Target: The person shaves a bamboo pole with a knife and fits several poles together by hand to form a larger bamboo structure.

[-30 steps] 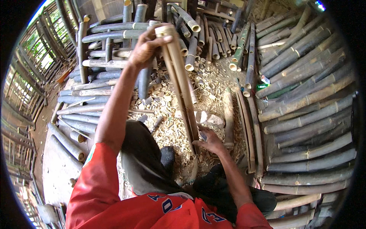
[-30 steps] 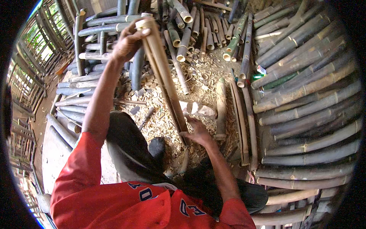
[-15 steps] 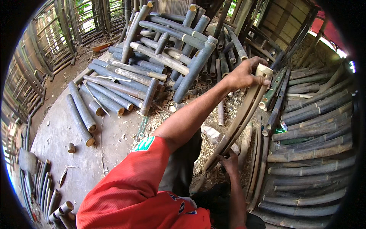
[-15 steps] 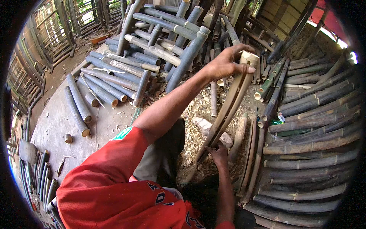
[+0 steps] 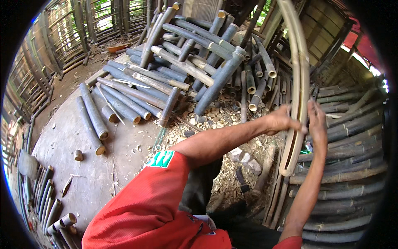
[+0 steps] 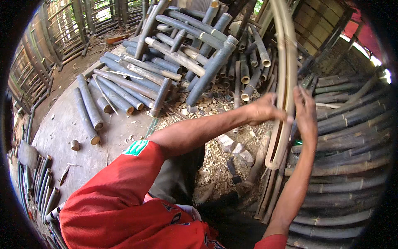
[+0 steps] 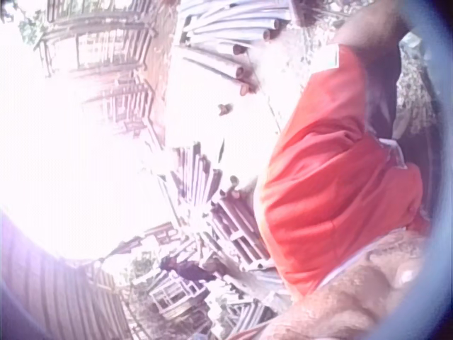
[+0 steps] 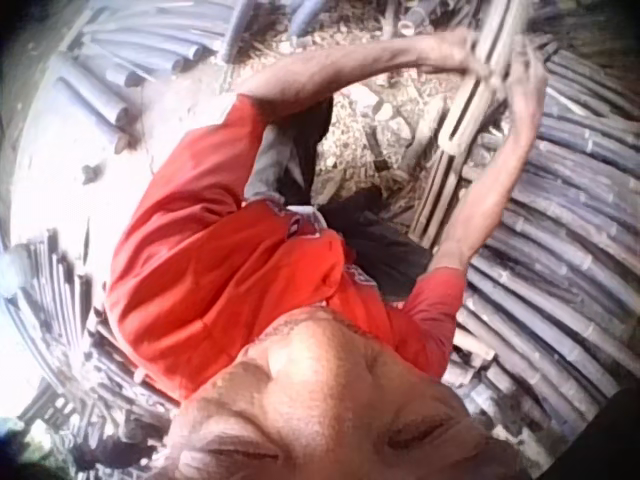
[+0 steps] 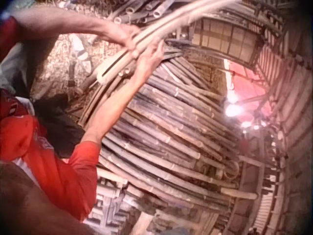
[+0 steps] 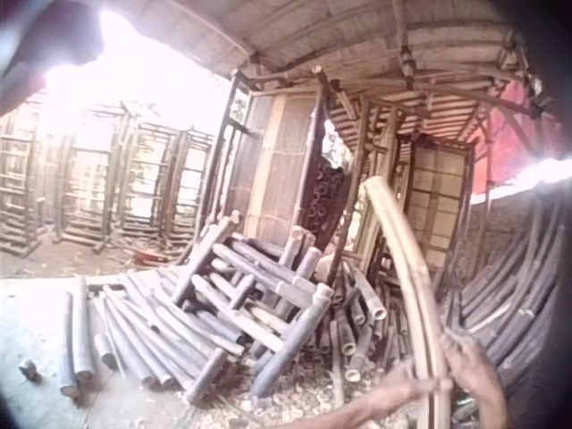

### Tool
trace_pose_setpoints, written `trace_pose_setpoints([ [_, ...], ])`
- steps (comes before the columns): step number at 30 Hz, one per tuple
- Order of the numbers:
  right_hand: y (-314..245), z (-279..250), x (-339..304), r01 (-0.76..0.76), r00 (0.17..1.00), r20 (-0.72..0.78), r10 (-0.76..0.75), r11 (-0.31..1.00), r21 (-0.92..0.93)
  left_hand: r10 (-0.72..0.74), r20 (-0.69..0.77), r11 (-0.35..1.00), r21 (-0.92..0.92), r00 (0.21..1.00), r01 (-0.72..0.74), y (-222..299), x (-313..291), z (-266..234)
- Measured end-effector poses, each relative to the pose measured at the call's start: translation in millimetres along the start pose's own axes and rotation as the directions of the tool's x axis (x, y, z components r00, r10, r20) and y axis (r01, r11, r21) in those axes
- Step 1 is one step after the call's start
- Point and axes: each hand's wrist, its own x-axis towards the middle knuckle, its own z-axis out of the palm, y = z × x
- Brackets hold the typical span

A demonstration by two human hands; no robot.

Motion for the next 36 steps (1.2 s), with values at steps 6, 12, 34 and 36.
trace_pose_setpoints([
  [6,-52,-48,-44,0.094,0.988,-0.128,-0.085,0.993,0.069,0.115,-0.418,0.987,0.152,0.901,-0.056,55,0,-75],
  [12,41,-75,-185,-0.211,0.964,0.147,0.222,0.974,-0.085,0.319,-0.763,0.788,0.543,0.562,0.290,69,-22,-188],
  [34,202,176,-364,-0.733,0.564,0.599,0.569,0.679,0.045,-0.085,-0.856,0.401,0.439,0.509,0.804,-221,-115,-319],
  [36,201,195,-319,-0.690,0.597,0.561,0.573,0.723,-0.005,-0.099,-0.842,0.304,0.482,0.531,0.821,-224,-72,-325],
])
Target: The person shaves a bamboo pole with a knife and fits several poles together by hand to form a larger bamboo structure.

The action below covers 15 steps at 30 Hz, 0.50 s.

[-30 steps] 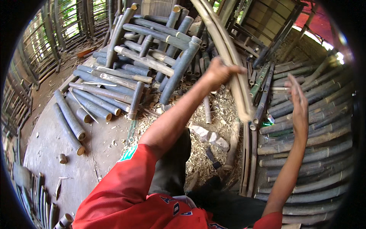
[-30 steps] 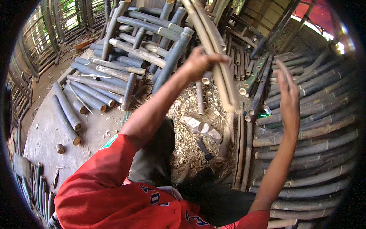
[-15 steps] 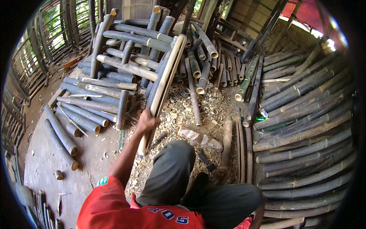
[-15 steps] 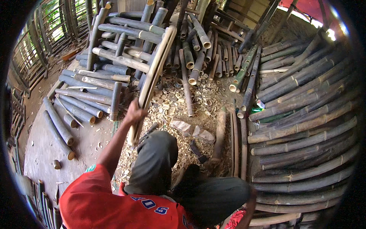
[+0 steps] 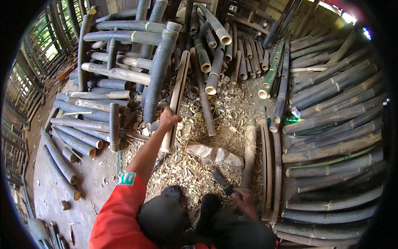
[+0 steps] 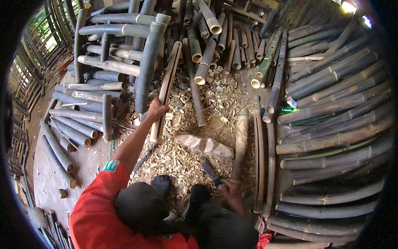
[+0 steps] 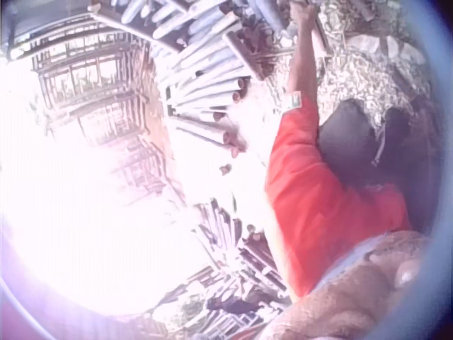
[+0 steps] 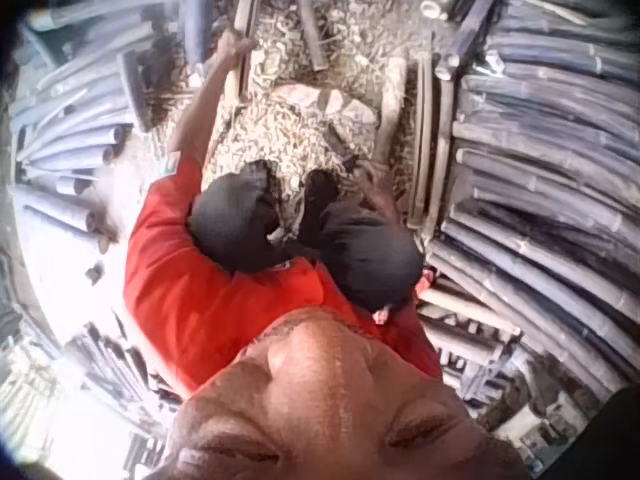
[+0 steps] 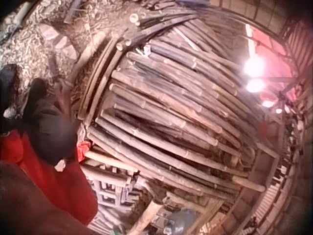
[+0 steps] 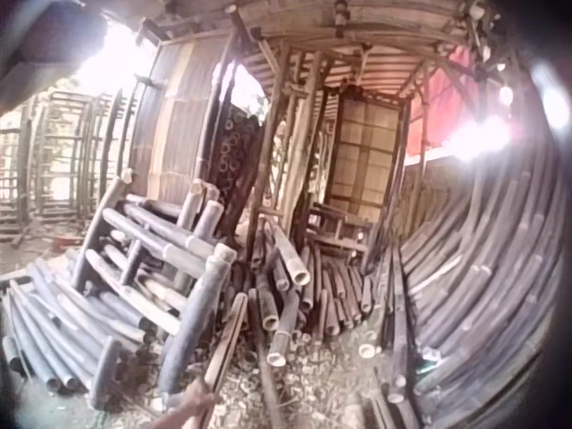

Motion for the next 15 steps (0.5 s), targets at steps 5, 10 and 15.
trace_pose_setpoints([
  [5,-56,19,114,0.336,0.929,-0.206,-0.308,0.934,0.119,0.267,-0.311,0.887,0.450,0.912,-0.106,37,33,20],
  [10,-98,46,134,0.333,0.940,-0.149,-0.308,0.922,0.196,0.355,0.299,0.754,0.467,0.886,-0.461,67,-16,77],
  [15,-52,3,125,0.214,0.880,-0.447,-0.163,0.974,0.067,0.365,0.578,0.577,0.475,0.730,-0.665,50,-22,149],
])
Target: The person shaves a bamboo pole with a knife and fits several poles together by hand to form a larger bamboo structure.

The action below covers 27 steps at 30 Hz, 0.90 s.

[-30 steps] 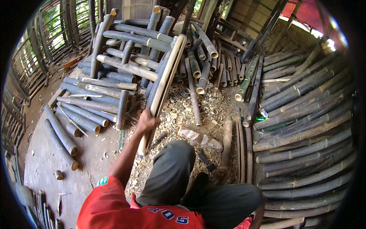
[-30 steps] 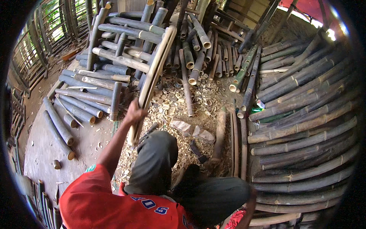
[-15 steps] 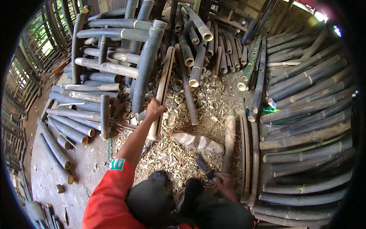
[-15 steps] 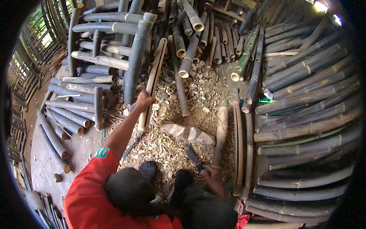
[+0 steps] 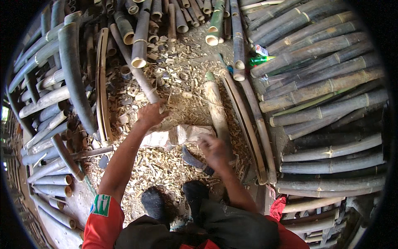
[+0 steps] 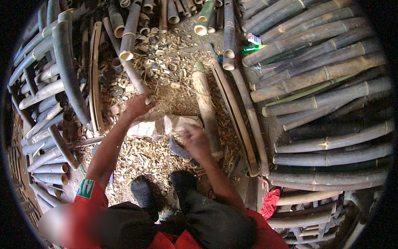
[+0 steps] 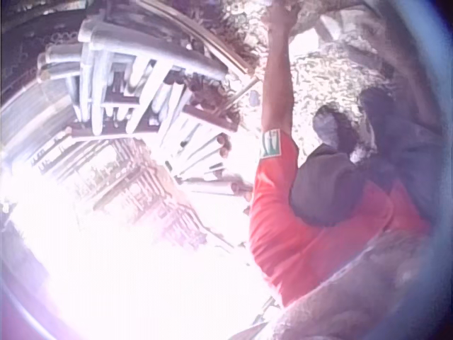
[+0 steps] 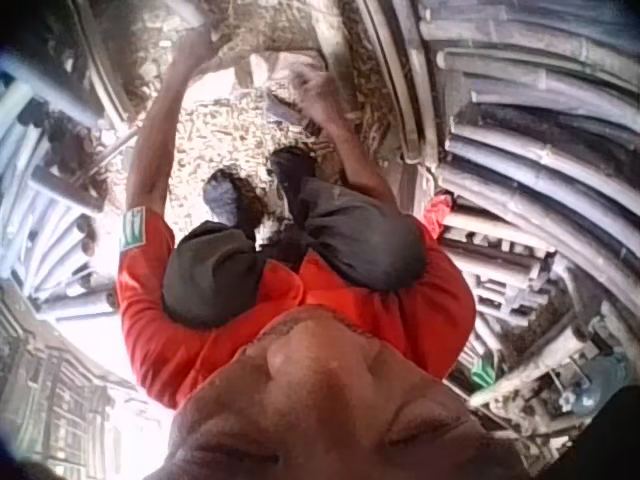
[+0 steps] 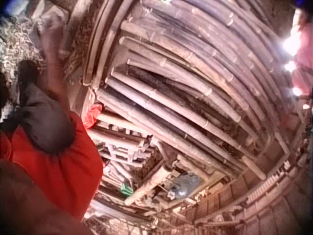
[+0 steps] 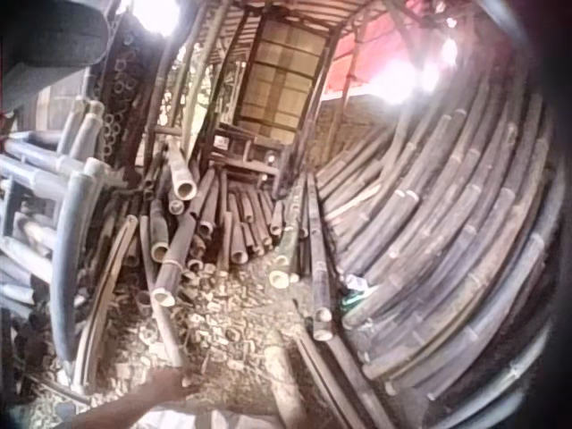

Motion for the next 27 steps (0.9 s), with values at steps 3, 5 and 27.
trace_pose_setpoints([
  [3,90,-72,-4,-0.101,0.905,-0.418,0.078,0.994,-0.034,-0.078,0.067,0.991,-0.106,0.995,0.085,29,5,-20],
  [5,143,-127,-15,-0.425,0.823,-0.478,0.308,0.891,-0.157,-0.198,0.084,0.963,-0.169,0.977,0.209,30,-7,-32],
  [27,19,1,-102,0.054,0.969,0.230,0.092,0.828,-0.558,-0.436,-0.485,0.882,-0.397,0.758,0.253,-49,-148,-14],
])
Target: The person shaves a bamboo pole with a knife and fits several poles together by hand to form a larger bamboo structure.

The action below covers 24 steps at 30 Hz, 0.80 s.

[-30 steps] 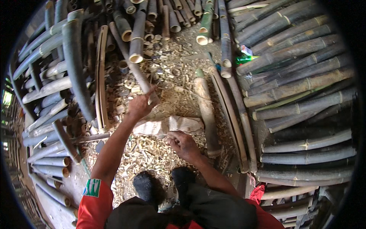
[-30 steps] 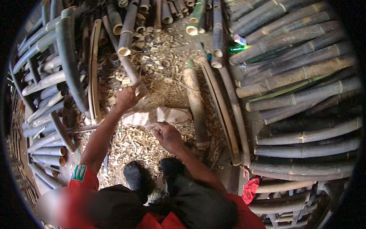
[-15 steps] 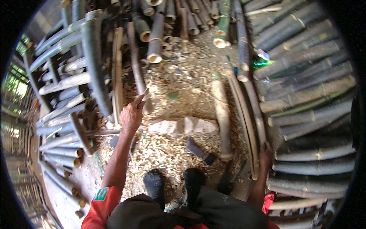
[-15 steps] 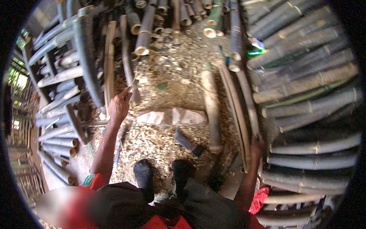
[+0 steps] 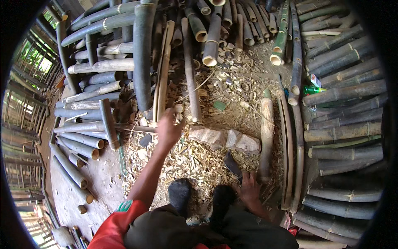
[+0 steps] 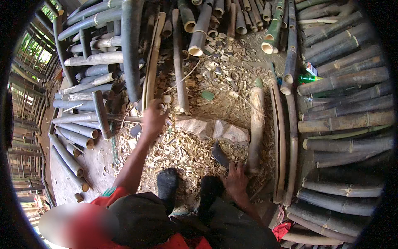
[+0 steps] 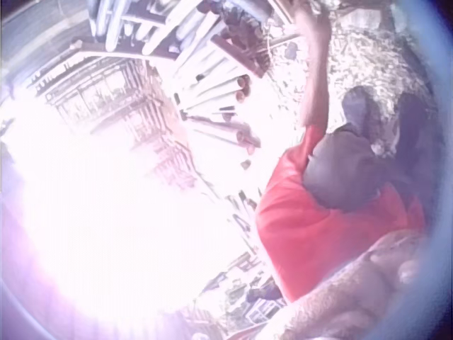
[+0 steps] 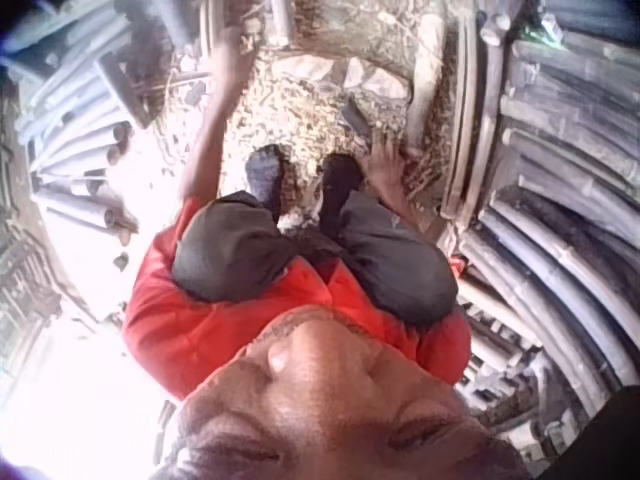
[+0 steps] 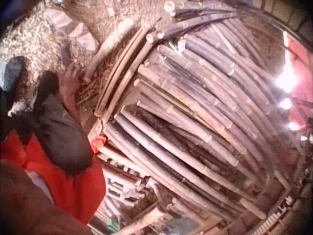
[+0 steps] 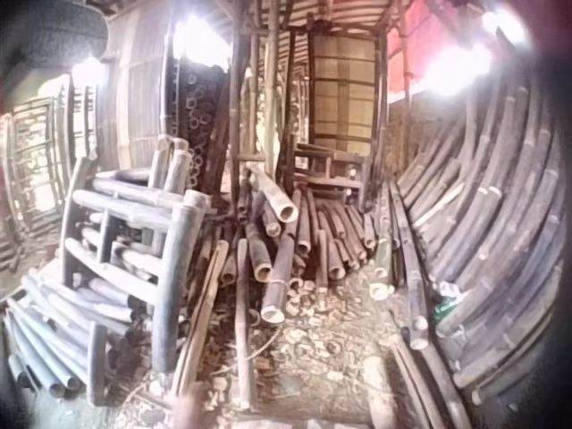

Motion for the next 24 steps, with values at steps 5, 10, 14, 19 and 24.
trace_pose_setpoints([
  [5,0,10,22,-0.008,0.982,0.186,0.023,0.997,-0.081,-0.341,0.244,0.937,0.172,0.908,0.305,36,55,54],
  [10,28,21,21,0.068,0.996,-0.069,-0.054,0.974,0.216,-0.241,0.549,0.554,-0.599,0.800,0.578,33,62,30],
  [14,-28,-34,46,0.101,0.995,-0.043,-0.093,0.821,0.561,0.045,0.508,0.001,-0.861,0.860,0.509,32,3,-18],
  [19,-99,-63,99,0.143,0.959,0.026,-0.281,0.567,0.811,-0.082,0.529,0.179,-0.826,0.845,0.535,61,-104,-28],
  [24,-131,-35,132,0.170,0.925,0.031,-0.379,0.485,0.858,0.042,0.552,0.190,-0.823,0.833,0.536,89,-127,-30],
])
